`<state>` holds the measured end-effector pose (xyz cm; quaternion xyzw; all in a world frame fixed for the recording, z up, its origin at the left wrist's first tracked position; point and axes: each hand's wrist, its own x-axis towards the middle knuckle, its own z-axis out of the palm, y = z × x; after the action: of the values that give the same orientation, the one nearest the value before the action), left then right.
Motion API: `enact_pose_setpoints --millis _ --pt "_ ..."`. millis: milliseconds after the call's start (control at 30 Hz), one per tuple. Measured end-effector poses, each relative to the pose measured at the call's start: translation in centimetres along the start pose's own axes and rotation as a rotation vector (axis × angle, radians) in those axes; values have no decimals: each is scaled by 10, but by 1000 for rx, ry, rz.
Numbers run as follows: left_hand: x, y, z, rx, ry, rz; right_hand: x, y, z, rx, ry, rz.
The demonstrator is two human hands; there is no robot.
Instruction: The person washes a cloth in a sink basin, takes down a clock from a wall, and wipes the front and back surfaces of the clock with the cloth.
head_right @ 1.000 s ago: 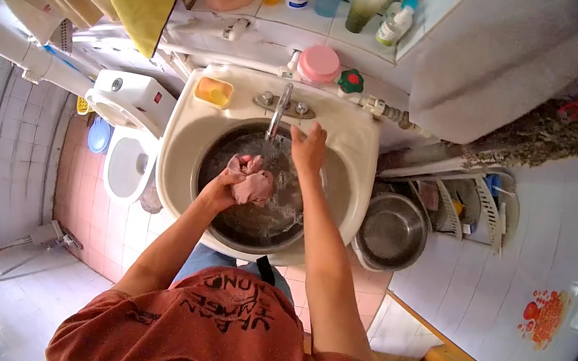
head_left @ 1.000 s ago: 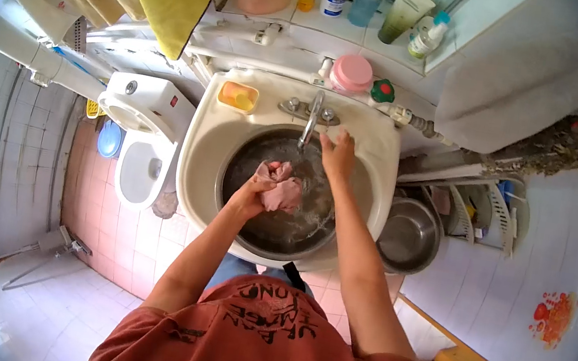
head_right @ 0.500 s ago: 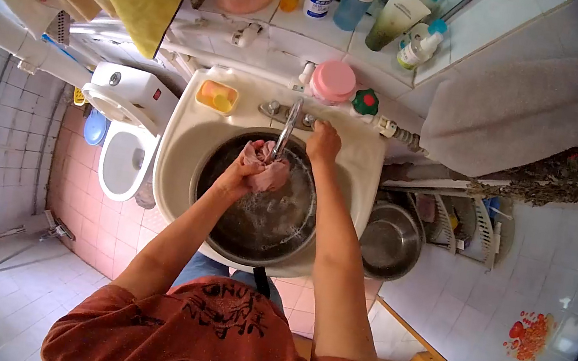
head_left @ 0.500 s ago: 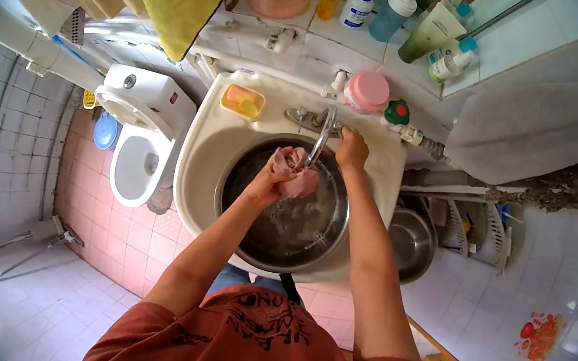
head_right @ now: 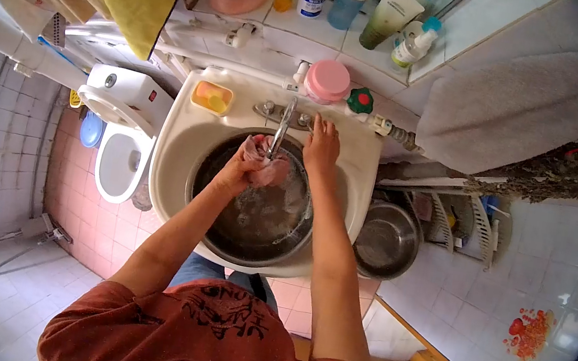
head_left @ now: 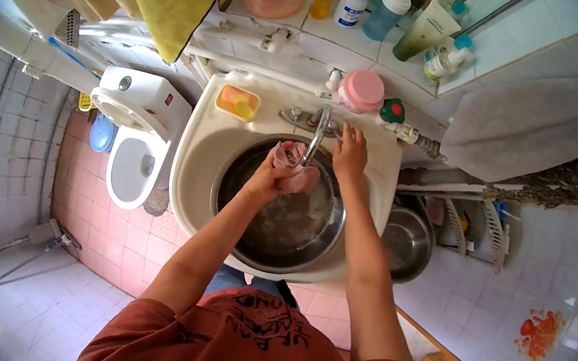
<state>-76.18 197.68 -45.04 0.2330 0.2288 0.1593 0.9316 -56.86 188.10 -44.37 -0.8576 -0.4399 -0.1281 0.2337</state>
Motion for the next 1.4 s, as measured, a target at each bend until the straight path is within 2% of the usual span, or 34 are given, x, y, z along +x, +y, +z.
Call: enact_pose_setpoints --millis 67,133,167,233,267,333,367,433,467,533,567,600,667,700,733,800,867,900,933,967,1000,1067,1133,1200,1267,1333,1367,1400 --pt "0 -1 0 10 1 13 -20 -10 1 244 49 119" --pt "-3 0 5 18 -3 42 -52 -20 22 886 -307 447" --pt "-4 0 6 17 -3 41 -53 -32 4 886 -307 448" --pt "-7 0 8 66 9 108 -50 -54 -31 1292 -726 1043" --pt "-7 -1 3 68 13 111 -56 -56 -23 1295 -730 1042" --pt "-7 -3 -12 233 160 -5 -70 -59 -3 957 -252 465" --pt "-9 0 -16 234 161 -5 -60 -81 -29 852 -254 380" --pt "-11 6 -24 -440 63 -392 -68 -116 -40 849 -194 254" --pt "-6 -6 -36 -506 6 -306 -70 -132 -48 786 -129 148" --pt "-4 -18 -28 -566 4 -317 -79 -150 -49 728 -152 53" --pt "1 -25 -18 -535 191 -259 -80 -142 -36 587 -155 -49" --pt "-1 -28 -17 -536 197 -257 -76 -130 -20 592 -159 -49" --pt "2 -40 -30 19 388 -341 -64 -98 10 253 -278 545" --pt "13 -63 -77 -333 -94 -261 -62 -86 18 258 -274 541" --pt "11 -56 -66 -329 -94 -266 -64 -76 22 340 -297 618" --pt "1 -36 -22 -349 174 -160 -71 -60 27 412 -327 688" --pt "-1 -26 -13 -453 213 -75 -77 -56 25 1141 -381 721" --pt "-2 -19 -9 -408 122 -15 -80 -50 20 1277 -558 849" --pt "-4 -14 -8 -360 31 44 -79 -54 5 1279 -564 848" --pt "-2 -14 -17 -251 -52 80 -76 -61 -11 1132 -502 701" --pt "-1 -16 -25 -250 -39 104 -75 -67 -17 993 -450 542" --pt "-14 -5 -19 84 132 -37 -83 -69 -9 684 -287 319" --pt "-18 3 -21 -246 177 -203 -71 -100 -37 508 -167 12" --pt "22 -42 -94 -612 -340 -305 -71 -132 -52 557 -181 -95" --pt "35 -87 -93 69 -7 87 -76 -141 -42 473 -160 -276" --pt "8 -86 -65 -498 -51 -151 -80 -114 -11 443 -227 -52" --pt "-10 -48 -11 -201 359 -281 -64 -109 -15 362 -437 332" --pt "10 -84 -62 -246 167 -334 -80 -65 40 539 -453 667"
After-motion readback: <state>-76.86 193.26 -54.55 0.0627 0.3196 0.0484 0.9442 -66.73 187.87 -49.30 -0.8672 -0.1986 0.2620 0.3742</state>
